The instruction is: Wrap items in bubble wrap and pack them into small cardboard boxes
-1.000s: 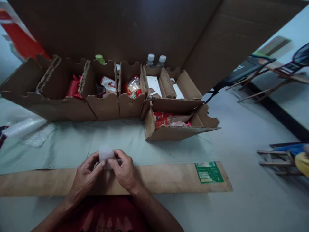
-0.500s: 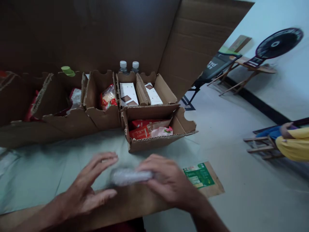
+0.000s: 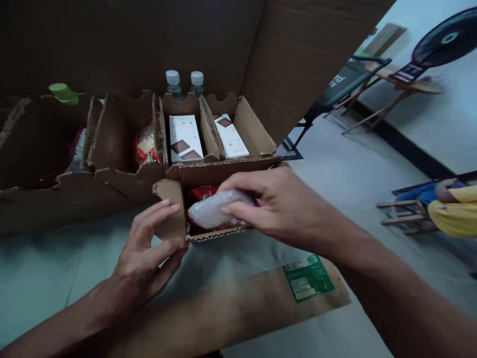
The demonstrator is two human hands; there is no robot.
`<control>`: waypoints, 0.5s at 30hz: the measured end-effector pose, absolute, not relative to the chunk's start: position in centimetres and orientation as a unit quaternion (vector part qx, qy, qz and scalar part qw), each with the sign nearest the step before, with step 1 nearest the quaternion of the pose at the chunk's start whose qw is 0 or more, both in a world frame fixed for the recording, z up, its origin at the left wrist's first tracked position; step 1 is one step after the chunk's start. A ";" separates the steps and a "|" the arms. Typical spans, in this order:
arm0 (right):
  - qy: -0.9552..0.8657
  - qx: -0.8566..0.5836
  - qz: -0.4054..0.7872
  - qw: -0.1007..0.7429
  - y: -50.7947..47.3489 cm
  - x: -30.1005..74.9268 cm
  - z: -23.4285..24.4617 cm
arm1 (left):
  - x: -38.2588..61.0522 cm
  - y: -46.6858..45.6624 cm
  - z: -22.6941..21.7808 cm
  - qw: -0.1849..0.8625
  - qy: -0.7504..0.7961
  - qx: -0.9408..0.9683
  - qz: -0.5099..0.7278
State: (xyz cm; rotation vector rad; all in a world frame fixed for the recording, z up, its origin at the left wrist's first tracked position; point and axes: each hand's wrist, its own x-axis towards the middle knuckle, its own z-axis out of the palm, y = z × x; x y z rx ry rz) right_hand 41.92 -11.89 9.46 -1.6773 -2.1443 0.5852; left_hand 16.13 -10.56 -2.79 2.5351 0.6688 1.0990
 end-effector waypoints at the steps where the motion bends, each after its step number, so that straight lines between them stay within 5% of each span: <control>1: -0.764 -0.584 0.239 0.135 -11.0 41.2 9.0 | 16.1 -10.5 -2.8 0.149 0.231 0.883 0.380; 9: -0.763 -0.557 0.264 -0.195 -7.1 37.2 6.7 | 15.9 -10.6 -3.2 0.161 0.237 0.881 0.377; 12: -0.771 -0.536 0.259 -0.228 -6.1 37.4 6.0 | 15.8 -10.5 -3.2 0.168 0.234 0.885 0.366; 15: -0.790 -0.523 0.278 -0.156 -6.5 38.8 4.9 | 15.7 -10.8 -2.6 0.172 0.235 0.882 0.371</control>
